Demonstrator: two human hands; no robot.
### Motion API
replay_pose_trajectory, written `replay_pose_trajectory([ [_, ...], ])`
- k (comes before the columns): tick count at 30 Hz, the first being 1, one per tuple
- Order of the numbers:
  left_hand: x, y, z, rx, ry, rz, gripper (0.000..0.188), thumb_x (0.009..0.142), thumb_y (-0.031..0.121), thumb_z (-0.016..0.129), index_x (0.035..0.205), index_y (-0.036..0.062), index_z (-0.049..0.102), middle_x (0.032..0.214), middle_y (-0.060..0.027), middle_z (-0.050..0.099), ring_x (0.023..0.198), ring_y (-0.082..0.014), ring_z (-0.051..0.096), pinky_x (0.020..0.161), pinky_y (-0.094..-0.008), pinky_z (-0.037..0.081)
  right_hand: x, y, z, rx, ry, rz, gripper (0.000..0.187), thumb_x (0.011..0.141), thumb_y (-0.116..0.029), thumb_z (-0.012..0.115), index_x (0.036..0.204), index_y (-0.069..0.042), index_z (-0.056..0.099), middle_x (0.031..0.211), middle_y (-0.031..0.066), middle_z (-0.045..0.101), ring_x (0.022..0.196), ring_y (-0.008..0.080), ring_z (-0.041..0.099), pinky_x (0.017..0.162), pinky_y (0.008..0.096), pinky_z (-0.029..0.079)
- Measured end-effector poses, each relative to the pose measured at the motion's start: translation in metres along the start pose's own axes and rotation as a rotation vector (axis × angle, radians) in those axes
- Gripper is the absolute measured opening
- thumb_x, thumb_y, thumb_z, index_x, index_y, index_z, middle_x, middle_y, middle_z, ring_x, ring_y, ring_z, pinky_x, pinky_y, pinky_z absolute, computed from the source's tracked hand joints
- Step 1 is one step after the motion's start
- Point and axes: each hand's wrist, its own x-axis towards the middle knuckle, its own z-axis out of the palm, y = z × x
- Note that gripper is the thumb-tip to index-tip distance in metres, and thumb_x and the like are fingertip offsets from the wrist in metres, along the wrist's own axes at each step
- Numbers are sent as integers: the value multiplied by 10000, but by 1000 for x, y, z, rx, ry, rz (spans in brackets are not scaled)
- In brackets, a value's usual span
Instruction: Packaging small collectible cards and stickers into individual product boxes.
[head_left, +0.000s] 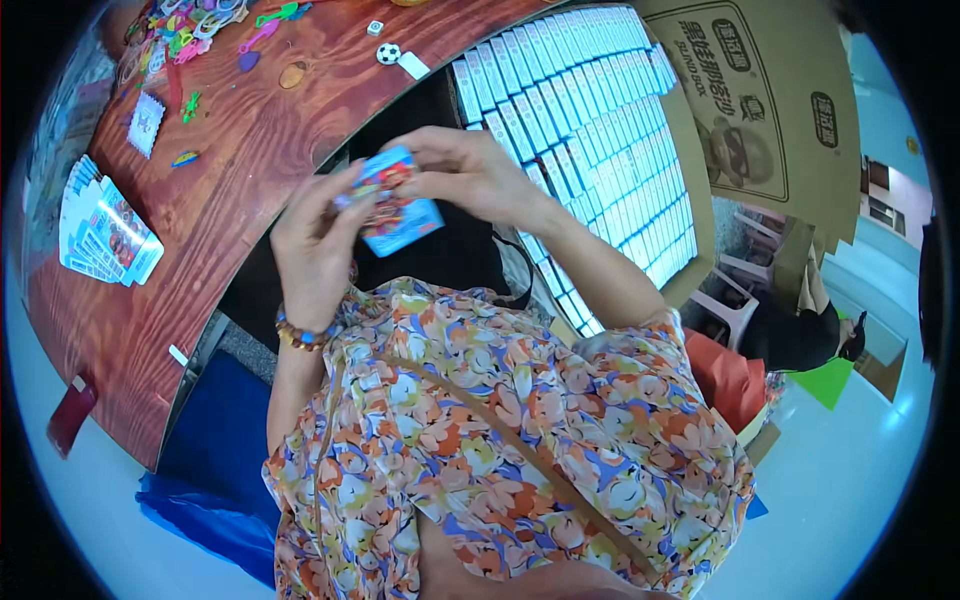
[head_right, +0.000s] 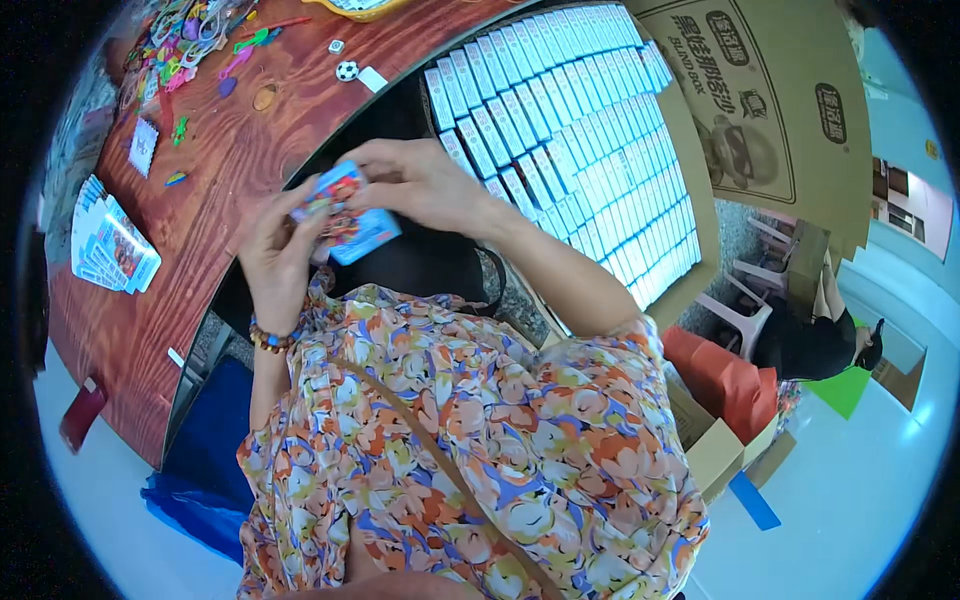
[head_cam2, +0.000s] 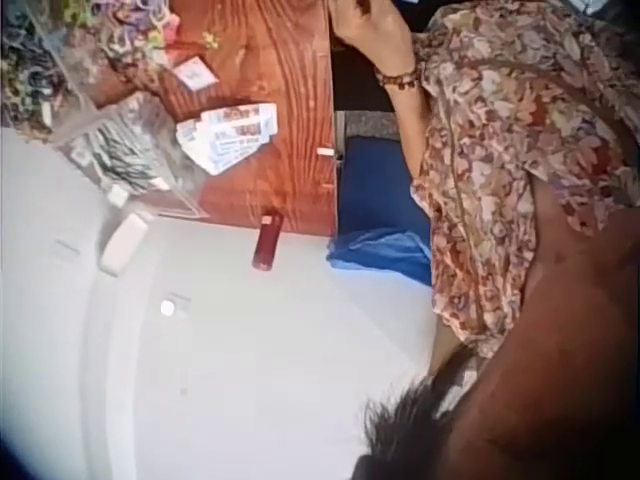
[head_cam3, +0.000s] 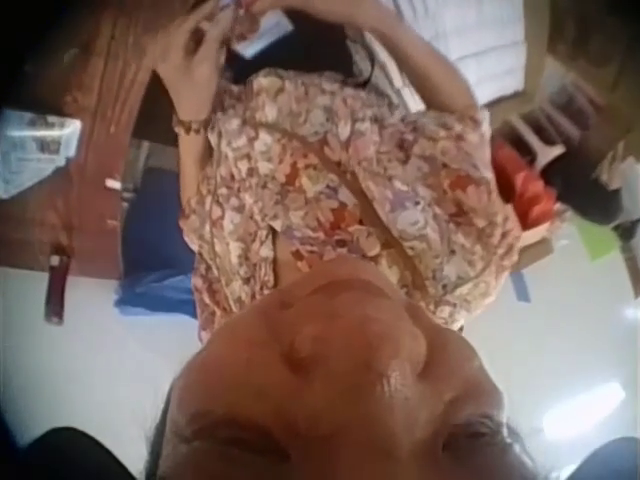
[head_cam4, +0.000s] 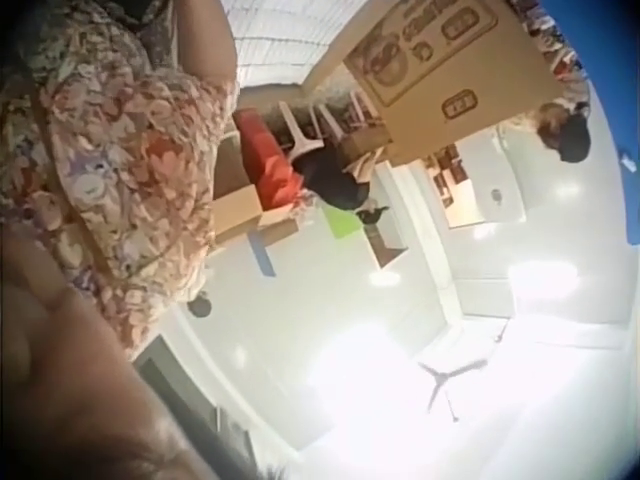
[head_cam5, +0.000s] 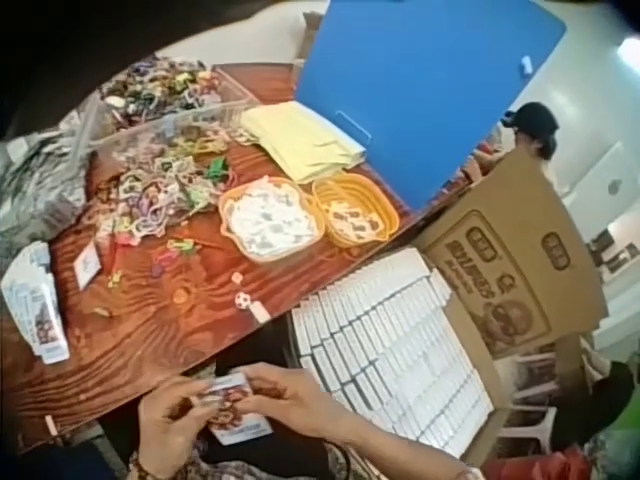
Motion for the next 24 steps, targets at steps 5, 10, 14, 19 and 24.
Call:
replay_pose_trajectory([
  [5, 4, 12, 14, 65, -123, 22, 459, 912, 11, 666, 1360, 51, 574, 1084, -100, 655, 966, -169, 674, 819, -285, 557, -85, -26, -106, -430, 547, 80, 395, 924, -124, 667, 1272, 48, 595, 946, 111, 736, 876, 154, 702, 780, 297, 560],
  [10, 7, 7, -13, 154, -182, -32, 473, 931, 65, 649, 1388, 51, 528, 1174, -134, 644, 1006, -183, 667, 859, -307, 550, -147, 30, -188, -1163, 700, 390, 418, 912, -209, 680, 1225, 62, 627, 902, 182, 730, 775, 241, 711, 712, 348, 549],
  [14, 1, 13, -25, 155, -119, 9, 450, 930, 64, 649, 1369, 52, 552, 1162, -129, 647, 1008, -175, 663, 832, -292, 548, -122, 80, -174, -1380, 676, 439, 356, 951, -245, 549, 1201, -8, 633, 900, 266, 695, 857, 443, 678, 724, 511, 543],
  [19, -19, 15, -71, 179, 86, 40, 441, 931, 50, 647, 1363, 57, 561, 1114, -82, 665, 971, -149, 660, 789, -289, 549, -116, 119, -197, -1226, 479, 323, 407, 1012, -247, 493, 1307, 23, 569, 1304, 285, 585, 1223, 421, 554, 1032, 459, 436],
  [24, 2, 12, -92, 604, 605, 363, 298, 895, 97, 697, 1188, 51, 661, 966, -113, 689, 785, -232, 670, 699, -310, 531, -152, 116, -224, -893, 542, 450, 478, 1023, -278, 502, 1402, 15, 511, 1250, 238, 643, 1118, 313, 630, 933, 379, 488],
])
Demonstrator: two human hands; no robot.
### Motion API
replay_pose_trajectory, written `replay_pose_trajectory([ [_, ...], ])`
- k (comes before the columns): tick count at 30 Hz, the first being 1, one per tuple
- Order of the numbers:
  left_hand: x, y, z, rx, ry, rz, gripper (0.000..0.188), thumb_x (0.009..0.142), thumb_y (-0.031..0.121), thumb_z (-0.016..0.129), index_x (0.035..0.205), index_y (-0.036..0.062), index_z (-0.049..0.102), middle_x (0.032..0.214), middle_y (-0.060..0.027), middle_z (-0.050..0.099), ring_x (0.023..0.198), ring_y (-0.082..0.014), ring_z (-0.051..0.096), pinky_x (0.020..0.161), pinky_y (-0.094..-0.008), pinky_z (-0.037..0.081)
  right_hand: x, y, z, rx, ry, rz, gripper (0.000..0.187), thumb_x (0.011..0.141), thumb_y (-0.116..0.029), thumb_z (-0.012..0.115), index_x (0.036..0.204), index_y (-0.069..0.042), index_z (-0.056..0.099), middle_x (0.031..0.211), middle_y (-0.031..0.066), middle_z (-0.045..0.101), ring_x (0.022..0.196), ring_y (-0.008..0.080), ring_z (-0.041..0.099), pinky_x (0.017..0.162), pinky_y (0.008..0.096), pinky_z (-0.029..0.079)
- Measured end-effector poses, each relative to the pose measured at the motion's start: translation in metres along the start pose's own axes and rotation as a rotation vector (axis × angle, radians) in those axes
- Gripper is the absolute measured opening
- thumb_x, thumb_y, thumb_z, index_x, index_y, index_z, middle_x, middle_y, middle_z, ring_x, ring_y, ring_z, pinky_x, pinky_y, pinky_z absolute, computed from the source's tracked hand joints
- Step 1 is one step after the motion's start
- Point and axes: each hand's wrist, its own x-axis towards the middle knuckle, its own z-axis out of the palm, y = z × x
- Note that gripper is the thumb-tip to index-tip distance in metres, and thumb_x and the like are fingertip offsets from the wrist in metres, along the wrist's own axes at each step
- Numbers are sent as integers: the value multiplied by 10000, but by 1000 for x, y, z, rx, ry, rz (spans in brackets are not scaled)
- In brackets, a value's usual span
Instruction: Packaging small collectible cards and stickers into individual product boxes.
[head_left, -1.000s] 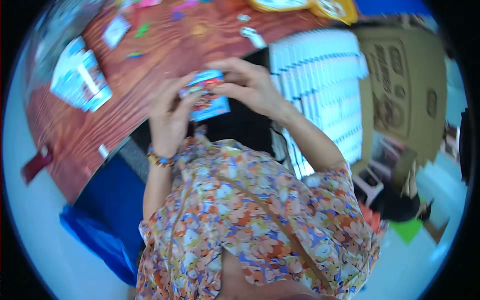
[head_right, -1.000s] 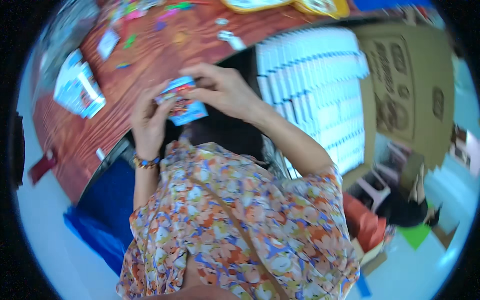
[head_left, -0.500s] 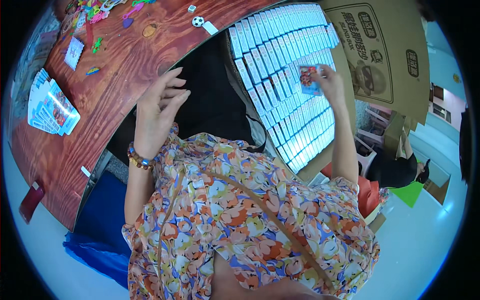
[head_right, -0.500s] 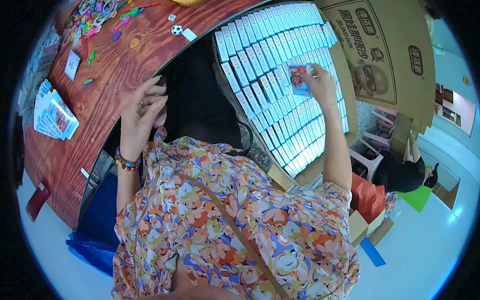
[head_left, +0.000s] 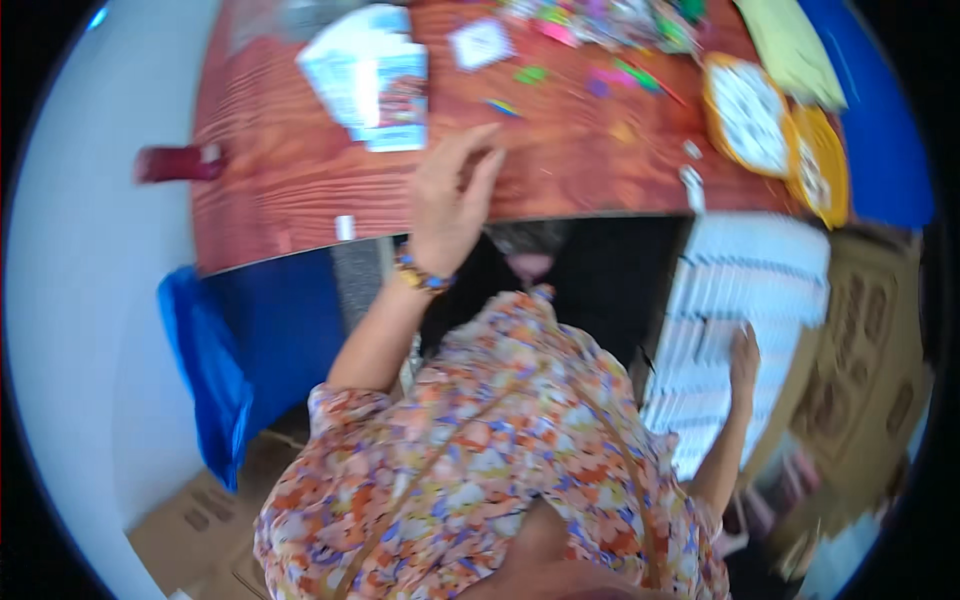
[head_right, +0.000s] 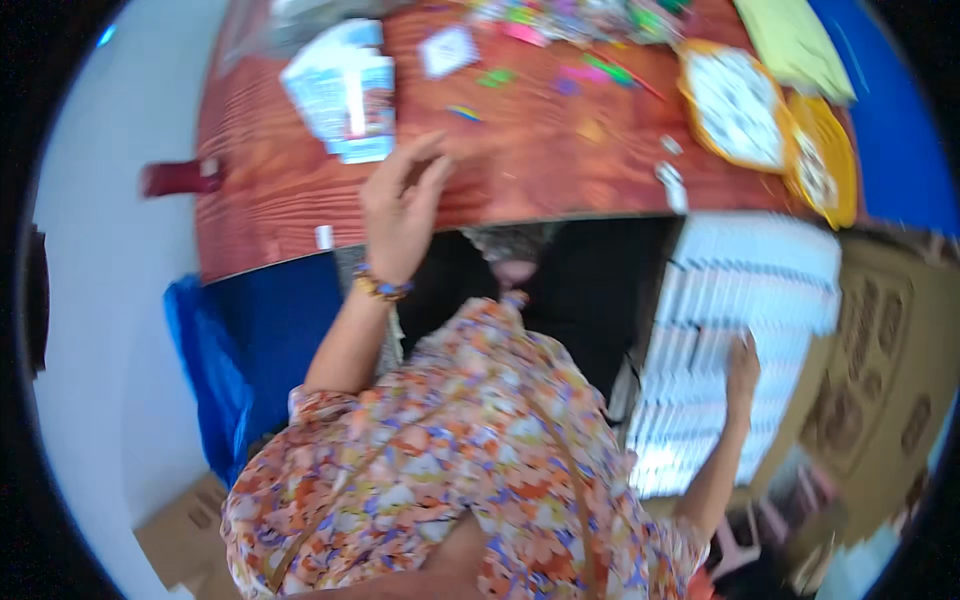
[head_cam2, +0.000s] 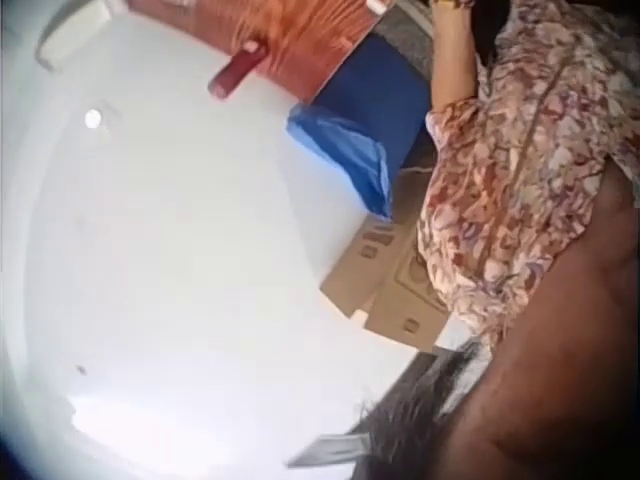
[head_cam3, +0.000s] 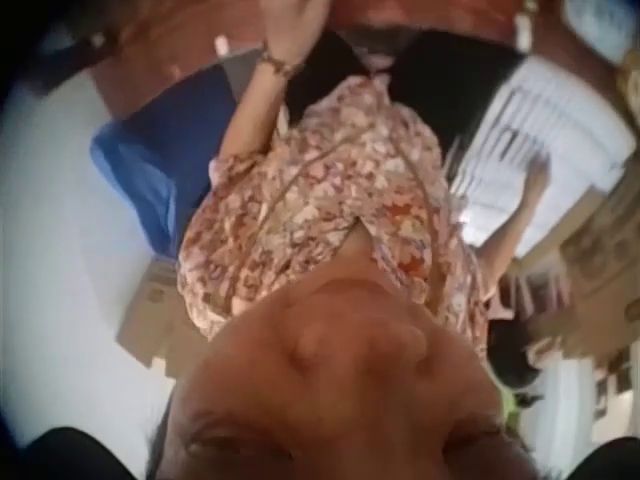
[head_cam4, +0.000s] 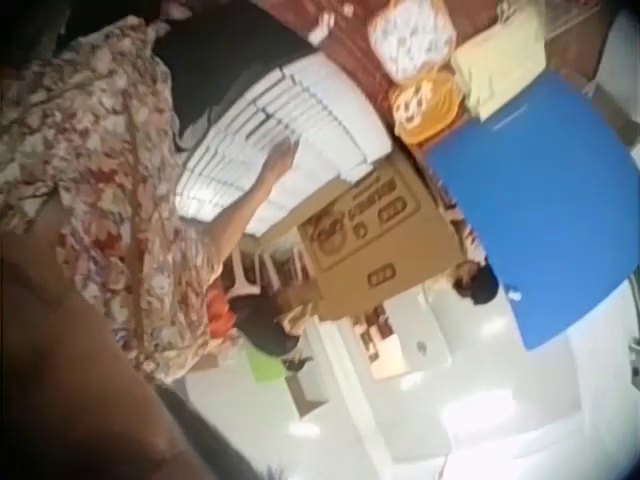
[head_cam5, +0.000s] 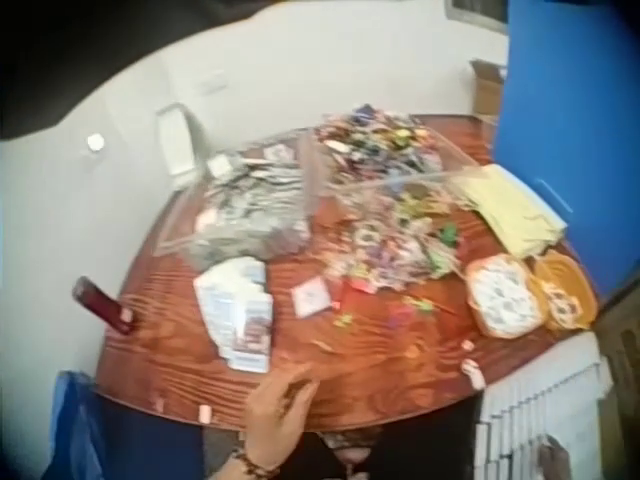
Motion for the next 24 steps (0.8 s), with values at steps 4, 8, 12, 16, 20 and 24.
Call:
replay_pose_trajectory([
  [4, 34, -41, -28, 425, 217, 162, 542, 844, 189, 761, 1314, 15, 552, 1214, -177, 600, 1094, -332, 575, 950, -425, 441, 4, -11, -4, -89, 87, -67, 512, 1024, -280, 535, 1427, 29, 471, 1250, 255, 640, 1102, 328, 649, 893, 399, 505],
  [8, 44, -77, -40, 742, 266, -77, 886, 750, 321, 836, 1455, 23, 390, 1396, -216, 455, 1268, -406, 431, 1049, -548, 313, 17, -56, -18, -146, 281, -189, 480, 1041, -267, 510, 1435, 4, 473, 1296, 218, 626, 1150, 306, 631, 930, 389, 500],
  [12, 45, -84, -44, 680, 231, -116, 969, 730, 290, 852, 1501, 36, 324, 1418, -210, 428, 1306, -414, 392, 1063, -547, 311, 3, -152, -28, 11, 425, -285, 411, 1045, -189, 503, 1422, -24, 503, 1314, 173, 626, 1170, 255, 620, 963, 369, 497],
  [16, 46, -89, -48, 536, 256, -136, 1056, 716, 233, 860, 1539, 31, 231, 1361, -230, 447, 1297, -408, 397, 1055, -535, 328, 0, -233, -14, 197, 442, -567, 355, 1031, -71, 496, 1378, -8, 541, 1296, 149, 634, 1137, 231, 637, 952, 349, 514],
  [20, 45, -82, -66, 393, 218, -144, 1089, 704, 230, 869, 1531, -16, 203, 1339, -243, 453, 1254, -399, 420, 1040, -515, 344, -4, -322, 14, 292, 212, -787, 331, 1007, -7, 511, 1332, 10, 569, 1259, 143, 652, 1136, 218, 639, 960, 332, 512],
  [24, 34, -64, -71, 430, 273, -7, 1045, 708, 192, 861, 1515, -34, 237, 1357, -250, 442, 1245, -406, 427, 1050, -505, 352, -5, -396, 48, 220, -20, -1088, 316, 993, -56, 562, 1303, 7, 586, 1222, 130, 669, 1118, 200, 644, 958, 302, 495],
])
